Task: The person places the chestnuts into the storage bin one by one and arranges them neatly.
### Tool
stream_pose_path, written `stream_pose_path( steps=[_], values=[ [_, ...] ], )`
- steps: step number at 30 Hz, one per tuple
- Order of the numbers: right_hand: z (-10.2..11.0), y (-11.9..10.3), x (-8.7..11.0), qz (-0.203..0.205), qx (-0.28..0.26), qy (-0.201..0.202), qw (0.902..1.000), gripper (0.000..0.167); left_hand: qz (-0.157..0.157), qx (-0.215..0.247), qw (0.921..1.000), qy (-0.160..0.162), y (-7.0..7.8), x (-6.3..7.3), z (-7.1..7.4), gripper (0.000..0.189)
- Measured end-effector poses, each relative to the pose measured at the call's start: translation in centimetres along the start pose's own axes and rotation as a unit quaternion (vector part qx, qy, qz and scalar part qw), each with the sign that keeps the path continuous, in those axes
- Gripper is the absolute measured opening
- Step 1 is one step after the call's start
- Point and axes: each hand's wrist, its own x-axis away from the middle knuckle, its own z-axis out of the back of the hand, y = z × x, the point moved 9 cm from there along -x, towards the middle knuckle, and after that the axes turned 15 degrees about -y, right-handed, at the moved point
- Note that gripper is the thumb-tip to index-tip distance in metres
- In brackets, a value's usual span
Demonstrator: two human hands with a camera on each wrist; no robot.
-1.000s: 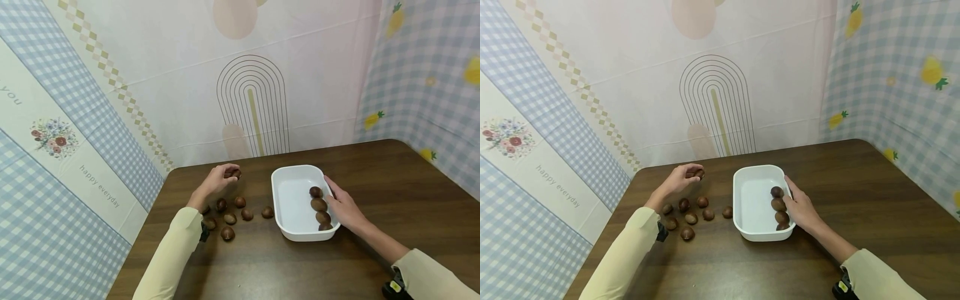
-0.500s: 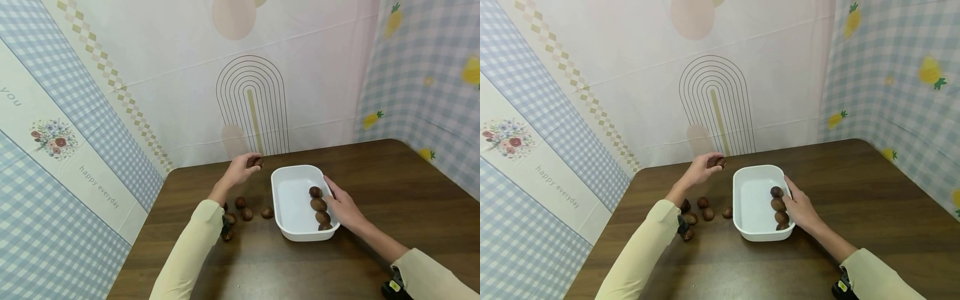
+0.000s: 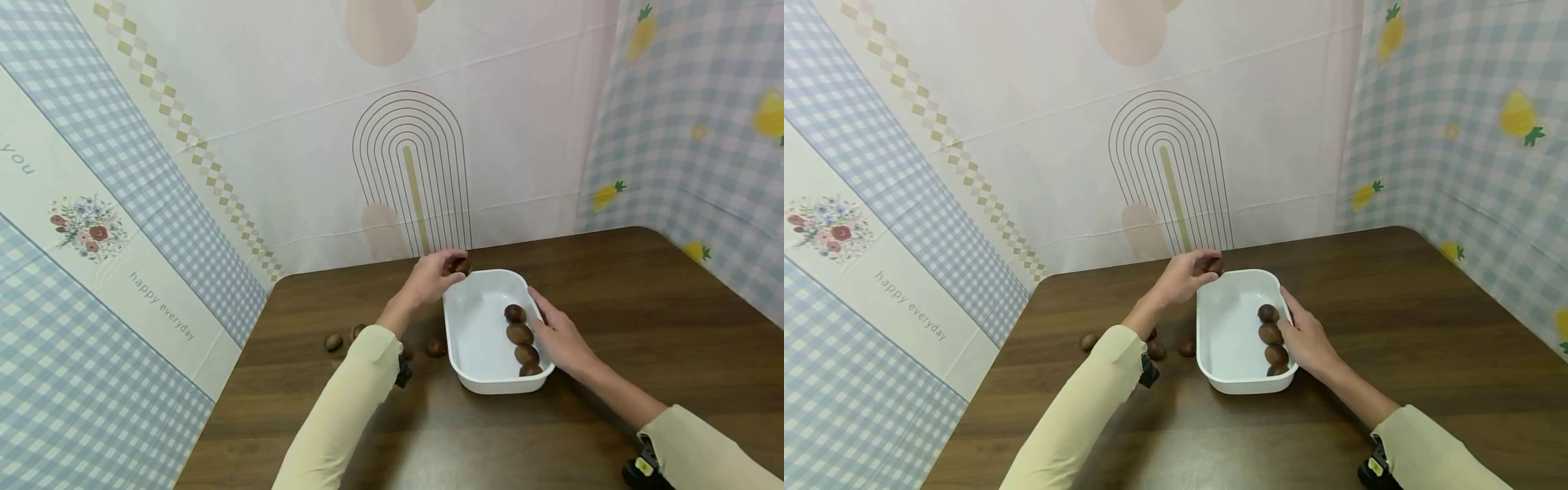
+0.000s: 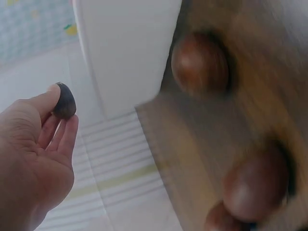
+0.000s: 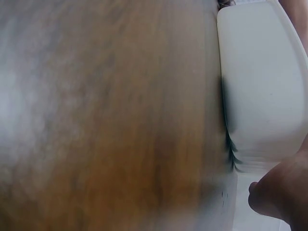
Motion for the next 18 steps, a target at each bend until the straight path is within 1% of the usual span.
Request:
stream_pose_path(
  steps=[8, 13, 18],
  values=[
    [0.0, 0.1, 0.0, -0.004, 0.007, 0.001, 1.0000, 0.063, 0.023, -0.018, 0.9995, 0.010, 1.4, -1.2, -2.4, 0.042],
    [-0.2, 0.0, 0.0, 0.000, 0.002, 0.000, 1.0000, 0.063, 0.038, -0.044, 0.9981, 0.020, 2.1, -1.7, -3.3, 0.042],
    [-0.2, -0.1, 0.0, 0.001, 0.005, 0.000, 1.0000, 0.064, 0.061, -0.072, 0.9953, 0.026, 2.5, -2.0, -4.2, 0.043]
  ],
)
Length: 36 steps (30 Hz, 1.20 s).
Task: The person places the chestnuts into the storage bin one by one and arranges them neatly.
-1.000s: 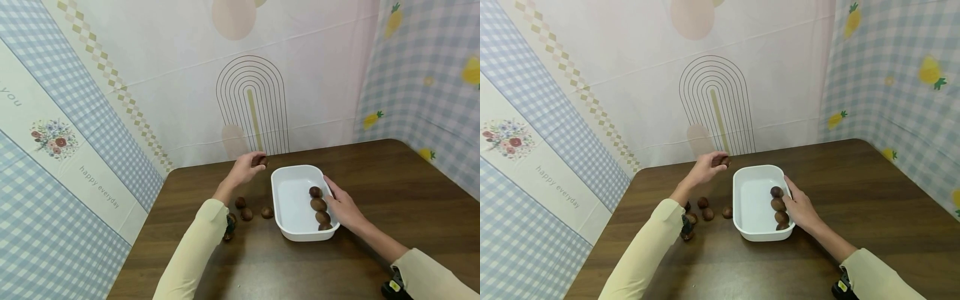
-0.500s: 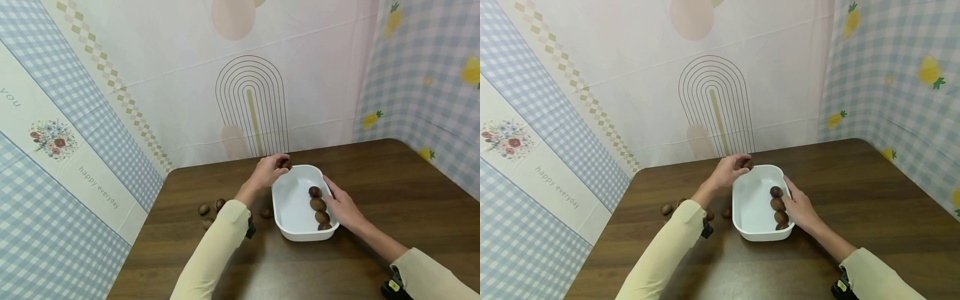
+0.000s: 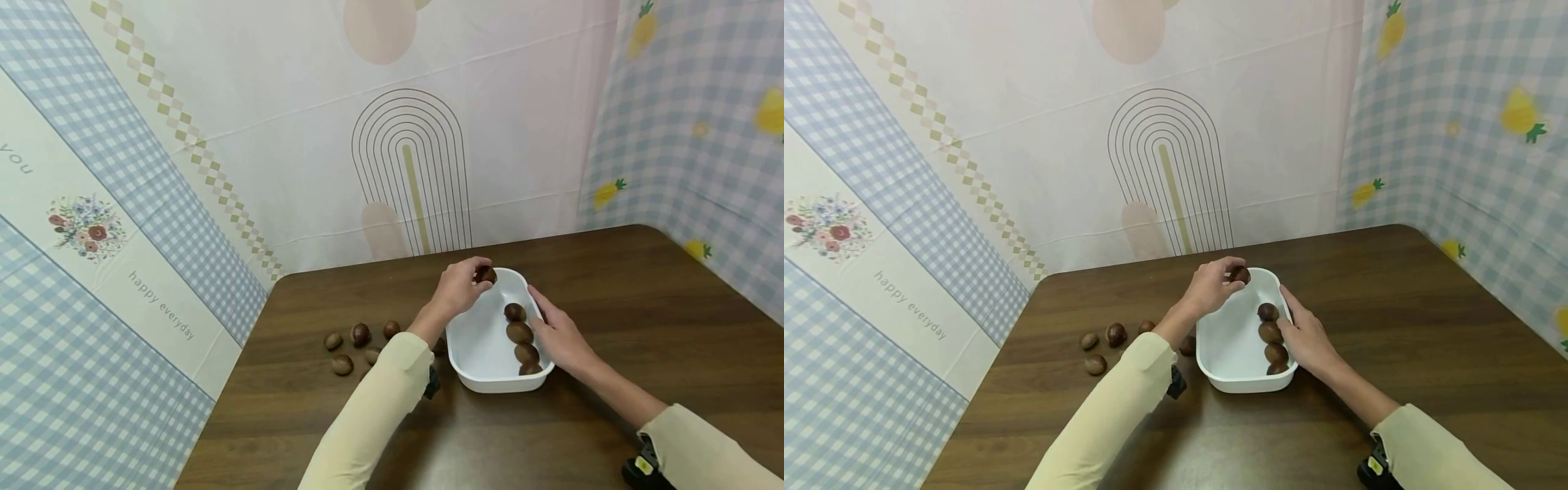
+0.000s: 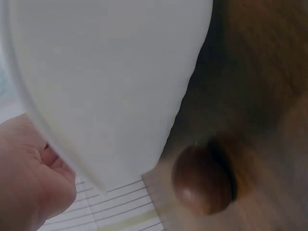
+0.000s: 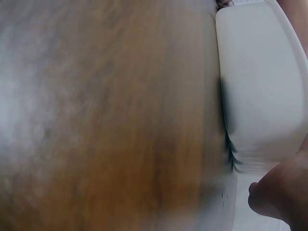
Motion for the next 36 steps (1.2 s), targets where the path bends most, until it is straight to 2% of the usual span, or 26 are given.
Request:
stream_pose_path(
  steps=[8, 16, 22, 36],
  values=[
    [0.1, -0.2, 0.1, 0.010, 0.007, 0.002, 0.9999, 0.065, 0.033, -0.024, 0.9992, 0.007, 0.3, -0.2, -1.2, 0.044],
    [0.1, 0.1, 0.1, -0.007, 0.016, 0.002, 0.9998, 0.063, 0.070, -0.049, 0.9963, -0.005, 0.5, -0.6, -2.7, 0.045],
    [0.1, -0.2, 0.2, -0.006, 0.035, 0.007, 0.9994, 0.063, 0.077, -0.076, 0.9941, 0.002, 1.0, -1.0, -3.7, 0.043],
    [0.0, -0.4, 0.5, 0.000, 0.037, 0.016, 0.9992, 0.065, 0.097, -0.026, 0.9940, 0.044, 1.2, -0.5, -4.6, 0.038]
  ],
)
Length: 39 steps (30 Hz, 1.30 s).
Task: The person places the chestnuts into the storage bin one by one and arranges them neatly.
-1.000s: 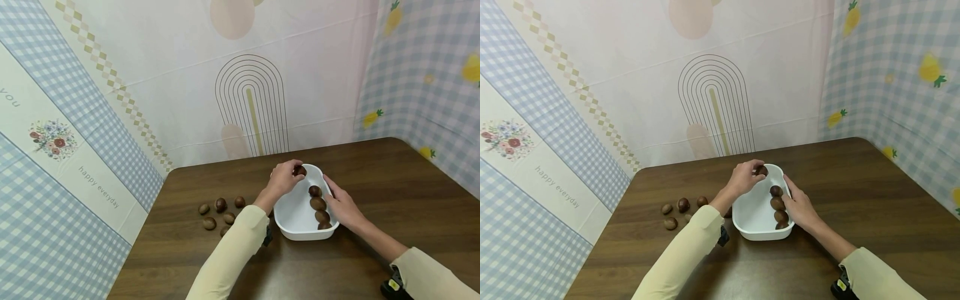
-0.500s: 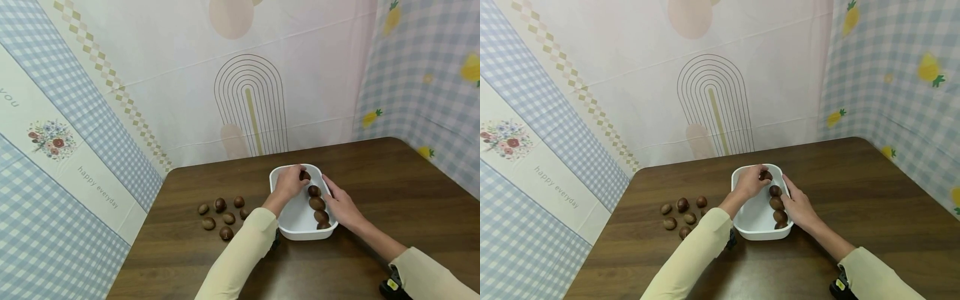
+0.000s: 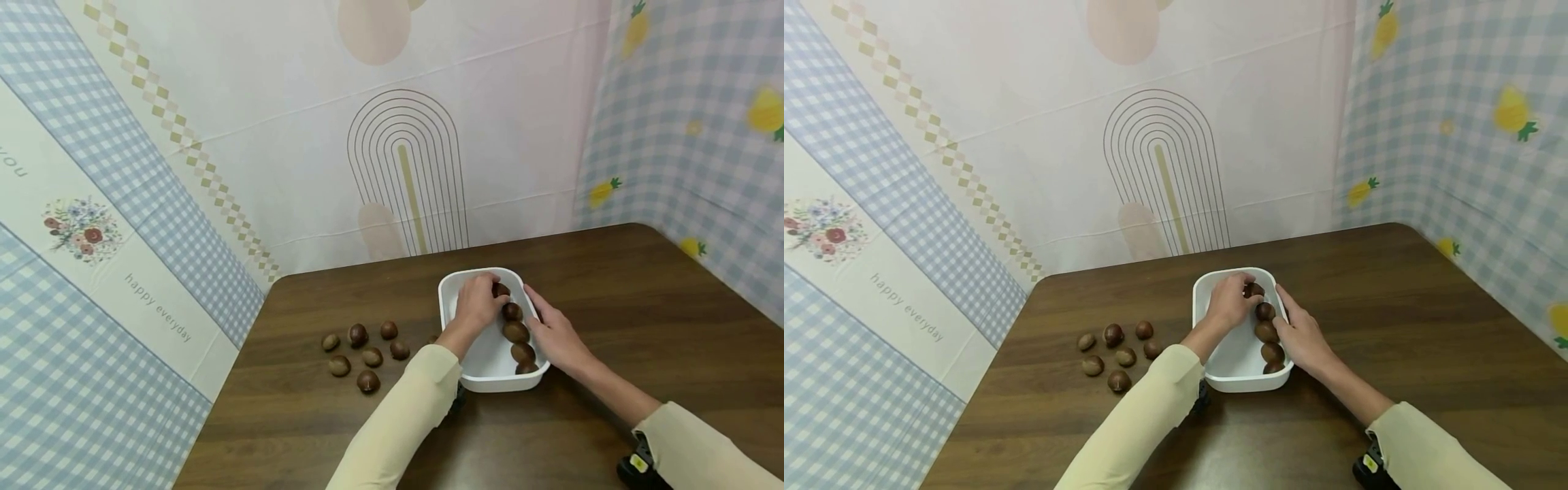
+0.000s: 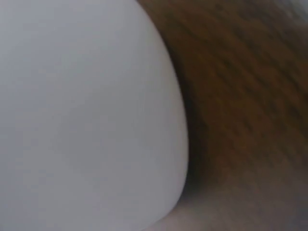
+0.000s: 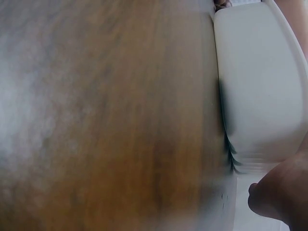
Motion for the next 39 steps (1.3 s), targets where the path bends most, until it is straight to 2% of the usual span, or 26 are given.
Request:
stream_pose_path(
  steps=[11, 23, 31, 39],
  values=[
    [0.0, 0.0, -0.2, -0.001, 0.004, 0.002, 1.0000, 0.065, -0.002, 0.013, 0.9998, -0.012, -0.1, -0.3, -0.4, 0.034],
    [-0.1, 0.0, 0.1, -0.001, -0.014, 0.000, 0.9999, 0.065, -0.004, 0.011, 0.9996, -0.026, -0.3, 0.0, 0.6, 0.034],
    [-0.2, 0.1, 0.2, -0.002, -0.011, -0.002, 0.9999, 0.064, -0.038, 0.007, 0.9990, -0.020, -1.0, 0.3, 2.6, 0.034],
    [-0.2, -0.1, 0.3, 0.009, -0.024, -0.003, 0.9997, 0.064, -0.102, 0.038, 0.9936, -0.028, -3.2, 0.9, 5.5, 0.034]
  ],
)
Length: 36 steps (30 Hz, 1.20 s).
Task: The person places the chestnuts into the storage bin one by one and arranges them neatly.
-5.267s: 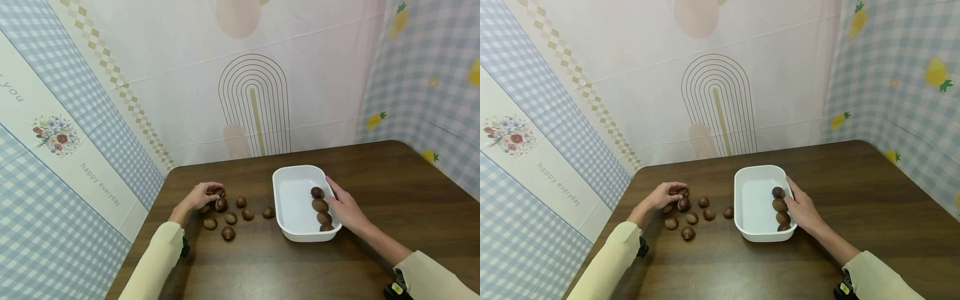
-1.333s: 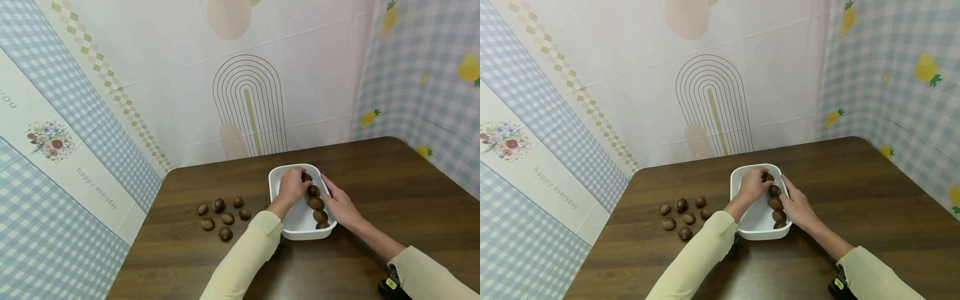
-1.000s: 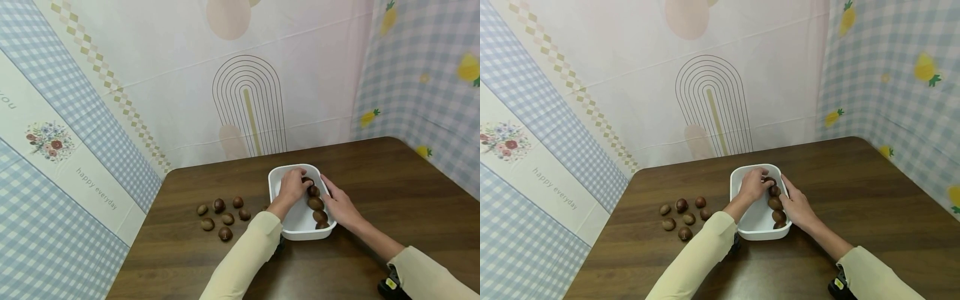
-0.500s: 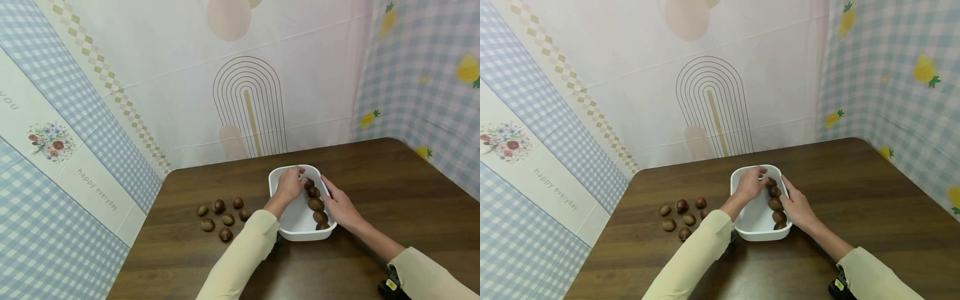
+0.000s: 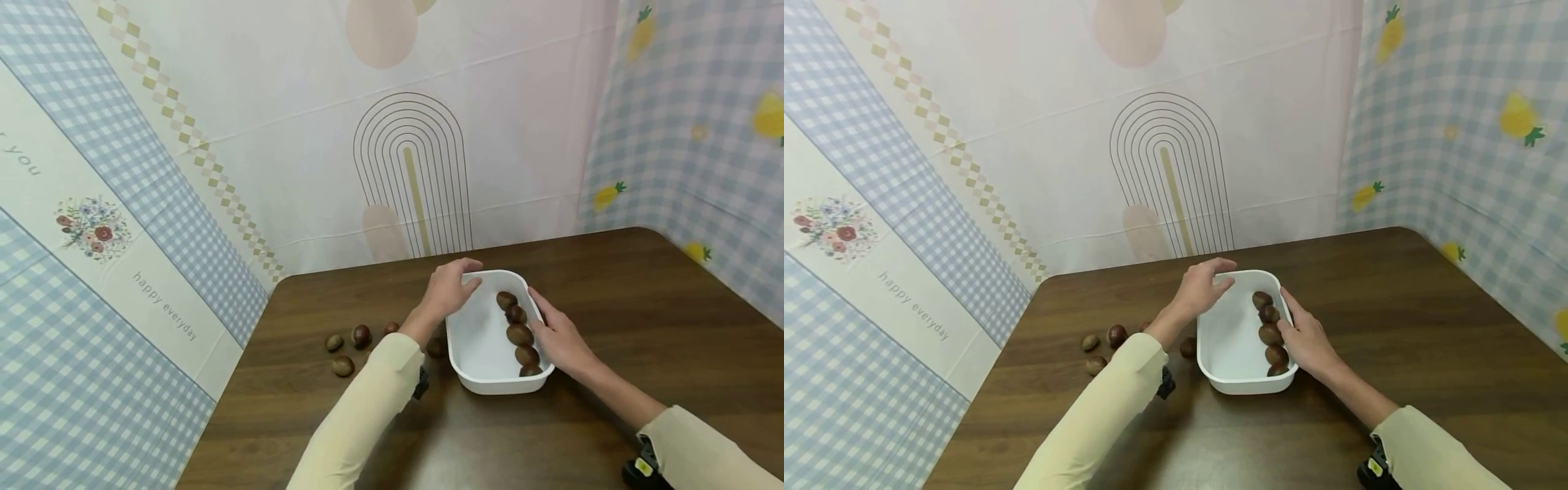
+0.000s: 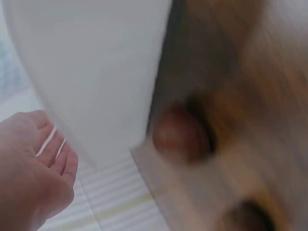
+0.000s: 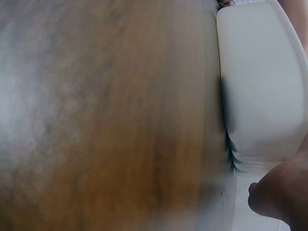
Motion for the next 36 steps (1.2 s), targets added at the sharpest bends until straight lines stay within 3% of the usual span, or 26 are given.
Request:
stream_pose_path(
  steps=[4, 12, 18, 27, 36],
  values=[
    [0.0, 0.2, 0.0, -0.006, -0.003, -0.003, 1.0000, 0.065, -0.017, 0.009, 0.9998, -0.011, -1.6, 0.8, 1.5, 0.033],
    [0.1, 0.2, -0.3, -0.005, 0.004, -0.003, 1.0000, 0.065, -0.016, 0.018, 0.9978, -0.062, -5.9, 3.3, 3.7, 0.041],
    [0.1, 0.2, -0.3, -0.005, 0.009, -0.003, 0.9999, 0.064, -0.023, -0.010, 0.9970, -0.073, -8.0, 5.6, 3.9, 0.051],
    [0.2, 0.3, -0.2, -0.003, 0.015, -0.003, 0.9999, 0.064, -0.064, -0.048, 0.9932, -0.084, -7.0, 8.9, 1.7, 0.075],
    [0.2, 0.2, -0.4, -0.004, 0.013, -0.003, 0.9999, 0.064, -0.068, -0.073, 0.9878, -0.119, -5.6, 11.1, -1.7, 0.068]
  ],
)
